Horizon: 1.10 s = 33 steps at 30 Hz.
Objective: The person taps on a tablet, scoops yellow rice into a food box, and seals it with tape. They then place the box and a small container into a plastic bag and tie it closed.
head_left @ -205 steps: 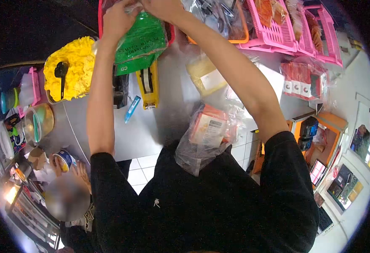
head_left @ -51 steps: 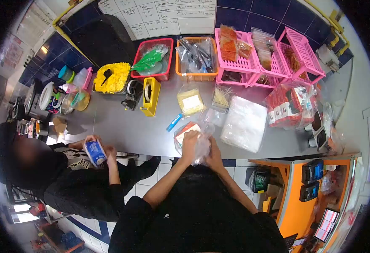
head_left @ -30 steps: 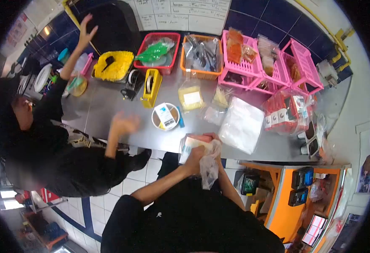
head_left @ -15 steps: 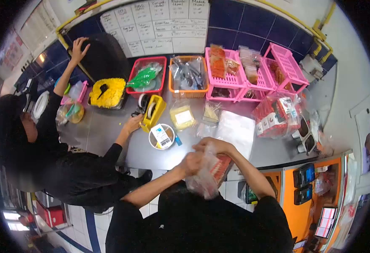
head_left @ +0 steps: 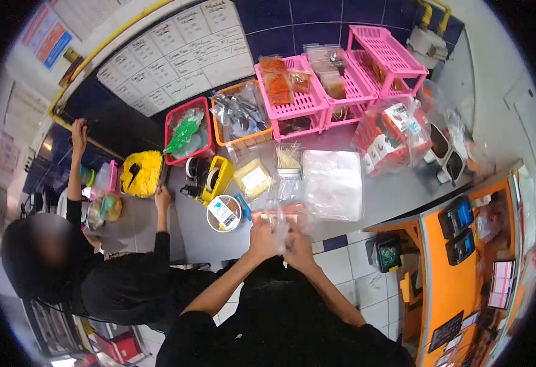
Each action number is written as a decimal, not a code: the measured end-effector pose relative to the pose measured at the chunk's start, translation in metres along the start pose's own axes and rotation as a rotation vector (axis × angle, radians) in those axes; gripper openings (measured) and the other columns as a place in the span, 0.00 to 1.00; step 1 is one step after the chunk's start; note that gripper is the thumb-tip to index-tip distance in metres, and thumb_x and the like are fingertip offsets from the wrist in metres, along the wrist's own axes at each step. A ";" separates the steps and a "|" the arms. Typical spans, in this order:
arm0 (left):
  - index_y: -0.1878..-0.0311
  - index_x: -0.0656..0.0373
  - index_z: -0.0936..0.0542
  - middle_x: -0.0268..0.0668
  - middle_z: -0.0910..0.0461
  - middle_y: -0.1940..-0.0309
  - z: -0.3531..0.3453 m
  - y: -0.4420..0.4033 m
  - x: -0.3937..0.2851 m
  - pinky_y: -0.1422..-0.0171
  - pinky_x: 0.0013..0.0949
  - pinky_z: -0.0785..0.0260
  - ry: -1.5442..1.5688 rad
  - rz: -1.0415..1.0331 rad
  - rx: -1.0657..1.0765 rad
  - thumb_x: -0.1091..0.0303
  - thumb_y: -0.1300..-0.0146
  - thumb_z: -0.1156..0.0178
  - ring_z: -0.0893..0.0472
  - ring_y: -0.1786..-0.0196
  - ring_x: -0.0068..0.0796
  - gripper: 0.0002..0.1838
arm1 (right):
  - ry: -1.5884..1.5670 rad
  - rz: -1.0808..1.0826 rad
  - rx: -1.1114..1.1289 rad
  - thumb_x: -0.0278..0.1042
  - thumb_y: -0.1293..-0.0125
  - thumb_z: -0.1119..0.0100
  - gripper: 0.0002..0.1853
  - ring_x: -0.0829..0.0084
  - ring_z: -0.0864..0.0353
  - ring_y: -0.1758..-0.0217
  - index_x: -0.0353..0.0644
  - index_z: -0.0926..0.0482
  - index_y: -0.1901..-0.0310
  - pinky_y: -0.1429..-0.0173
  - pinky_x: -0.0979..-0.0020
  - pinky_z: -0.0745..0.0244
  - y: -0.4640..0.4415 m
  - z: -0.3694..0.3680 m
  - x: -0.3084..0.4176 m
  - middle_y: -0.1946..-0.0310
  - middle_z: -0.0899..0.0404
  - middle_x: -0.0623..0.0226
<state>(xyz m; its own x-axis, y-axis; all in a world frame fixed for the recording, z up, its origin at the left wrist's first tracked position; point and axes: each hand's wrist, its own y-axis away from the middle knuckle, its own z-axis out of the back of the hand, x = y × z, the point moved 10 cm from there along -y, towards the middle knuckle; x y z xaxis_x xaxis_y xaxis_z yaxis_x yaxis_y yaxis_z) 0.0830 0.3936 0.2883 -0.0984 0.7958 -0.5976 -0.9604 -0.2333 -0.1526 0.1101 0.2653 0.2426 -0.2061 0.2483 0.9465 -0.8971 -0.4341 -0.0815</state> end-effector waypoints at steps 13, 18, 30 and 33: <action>0.60 0.56 0.15 0.44 0.15 0.58 0.056 -0.175 0.012 0.54 0.45 0.24 0.313 0.020 0.138 0.65 0.43 0.37 0.16 0.56 0.46 0.10 | -0.241 0.151 0.157 0.30 0.36 0.43 0.14 0.65 0.20 0.55 0.39 0.22 0.49 0.46 0.65 0.23 -0.035 -0.035 0.008 0.57 0.18 0.62; 0.63 0.57 0.15 0.50 0.16 0.69 -0.052 -0.258 0.116 0.57 0.51 0.22 -0.101 0.136 -0.013 0.67 0.42 0.39 0.15 0.65 0.52 0.08 | 0.153 0.147 0.288 0.31 0.40 0.40 0.20 0.60 0.21 0.56 0.42 0.19 0.44 0.48 0.61 0.23 -0.028 -0.052 -0.017 0.56 0.18 0.60; 0.63 0.55 0.12 0.44 0.13 0.64 -0.062 -0.270 0.108 0.57 0.46 0.19 -0.526 0.225 0.138 0.66 0.37 0.42 0.12 0.59 0.43 0.10 | -0.629 -0.538 0.280 0.24 0.31 0.48 0.14 0.75 0.23 0.56 0.36 0.18 0.47 0.51 0.73 0.26 -0.005 -0.065 -0.078 0.60 0.22 0.67; 0.63 0.53 0.12 0.42 0.13 0.63 -0.083 -0.276 0.111 0.57 0.44 0.19 -0.605 0.210 0.138 0.66 0.37 0.42 0.12 0.59 0.42 0.10 | -0.222 0.145 0.308 0.24 0.38 0.34 0.15 0.72 0.19 0.52 0.39 0.17 0.49 0.48 0.71 0.23 -0.032 -0.029 -0.014 0.53 0.21 0.64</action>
<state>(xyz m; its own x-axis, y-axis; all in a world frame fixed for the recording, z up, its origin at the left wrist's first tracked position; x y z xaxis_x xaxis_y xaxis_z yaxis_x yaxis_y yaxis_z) 0.3587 0.5001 0.1987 -0.3784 0.9244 -0.0489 -0.9254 -0.3764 0.0455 0.1300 0.3006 0.2233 -0.2025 -0.0128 0.9792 -0.6988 -0.6986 -0.1537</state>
